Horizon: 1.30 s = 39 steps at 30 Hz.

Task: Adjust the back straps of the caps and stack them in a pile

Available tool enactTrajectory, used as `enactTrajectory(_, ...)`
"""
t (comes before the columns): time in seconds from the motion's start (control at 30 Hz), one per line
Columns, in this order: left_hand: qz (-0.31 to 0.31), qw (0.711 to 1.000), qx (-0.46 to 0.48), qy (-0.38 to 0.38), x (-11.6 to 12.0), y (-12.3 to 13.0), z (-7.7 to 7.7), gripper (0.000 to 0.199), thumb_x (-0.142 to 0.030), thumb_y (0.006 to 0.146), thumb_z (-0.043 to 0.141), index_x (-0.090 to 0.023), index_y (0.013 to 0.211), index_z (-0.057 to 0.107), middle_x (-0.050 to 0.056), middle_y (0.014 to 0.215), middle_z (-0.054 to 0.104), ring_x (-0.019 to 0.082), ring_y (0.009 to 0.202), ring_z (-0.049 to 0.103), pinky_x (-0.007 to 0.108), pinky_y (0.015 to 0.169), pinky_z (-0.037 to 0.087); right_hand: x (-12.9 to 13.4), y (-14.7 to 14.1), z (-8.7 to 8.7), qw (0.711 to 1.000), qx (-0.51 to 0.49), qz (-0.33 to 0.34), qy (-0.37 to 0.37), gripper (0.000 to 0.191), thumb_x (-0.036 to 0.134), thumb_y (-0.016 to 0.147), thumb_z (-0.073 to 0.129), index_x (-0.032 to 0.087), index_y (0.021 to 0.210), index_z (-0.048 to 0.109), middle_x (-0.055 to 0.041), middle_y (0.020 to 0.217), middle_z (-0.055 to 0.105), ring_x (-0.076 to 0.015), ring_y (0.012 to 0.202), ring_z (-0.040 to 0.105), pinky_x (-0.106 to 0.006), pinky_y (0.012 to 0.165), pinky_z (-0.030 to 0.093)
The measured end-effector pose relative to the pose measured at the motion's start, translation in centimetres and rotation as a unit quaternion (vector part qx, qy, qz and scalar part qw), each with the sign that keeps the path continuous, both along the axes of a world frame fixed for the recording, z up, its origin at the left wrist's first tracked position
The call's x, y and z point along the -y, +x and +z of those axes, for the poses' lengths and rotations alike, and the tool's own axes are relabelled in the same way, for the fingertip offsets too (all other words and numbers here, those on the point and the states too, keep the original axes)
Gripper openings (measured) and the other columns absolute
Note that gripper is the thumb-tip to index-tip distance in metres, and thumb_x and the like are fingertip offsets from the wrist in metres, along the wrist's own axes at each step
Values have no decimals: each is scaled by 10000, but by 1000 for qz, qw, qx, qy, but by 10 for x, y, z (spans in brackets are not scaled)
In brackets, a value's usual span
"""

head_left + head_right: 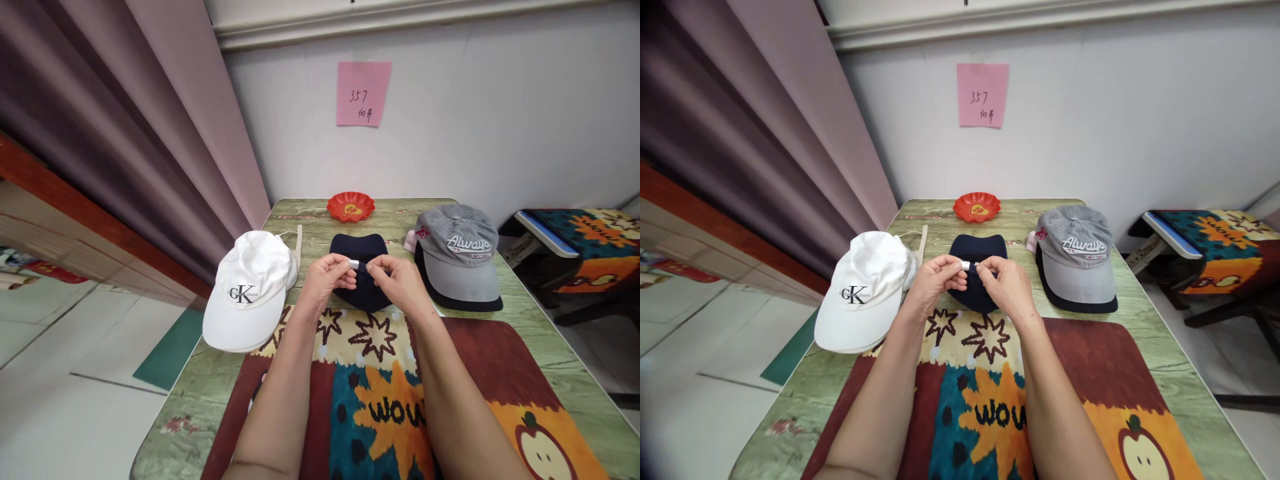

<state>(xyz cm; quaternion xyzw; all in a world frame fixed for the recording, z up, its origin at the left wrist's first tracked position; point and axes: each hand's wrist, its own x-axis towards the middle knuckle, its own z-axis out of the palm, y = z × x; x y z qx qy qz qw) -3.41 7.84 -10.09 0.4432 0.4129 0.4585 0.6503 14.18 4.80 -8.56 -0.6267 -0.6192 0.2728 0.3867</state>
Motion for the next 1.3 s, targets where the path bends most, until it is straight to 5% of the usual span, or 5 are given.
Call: enactTrajectory(1.3, -30, 996, -77, 31, 1, -4, 5, 357, -418, 736, 790, -137, 909, 654, 55, 728, 736, 118, 567, 655, 226, 568, 545, -3, 1, -4, 999, 12, 30, 13, 223, 360, 896, 576, 223, 820, 734, -3, 734, 740, -148, 613, 573, -279, 595, 340)
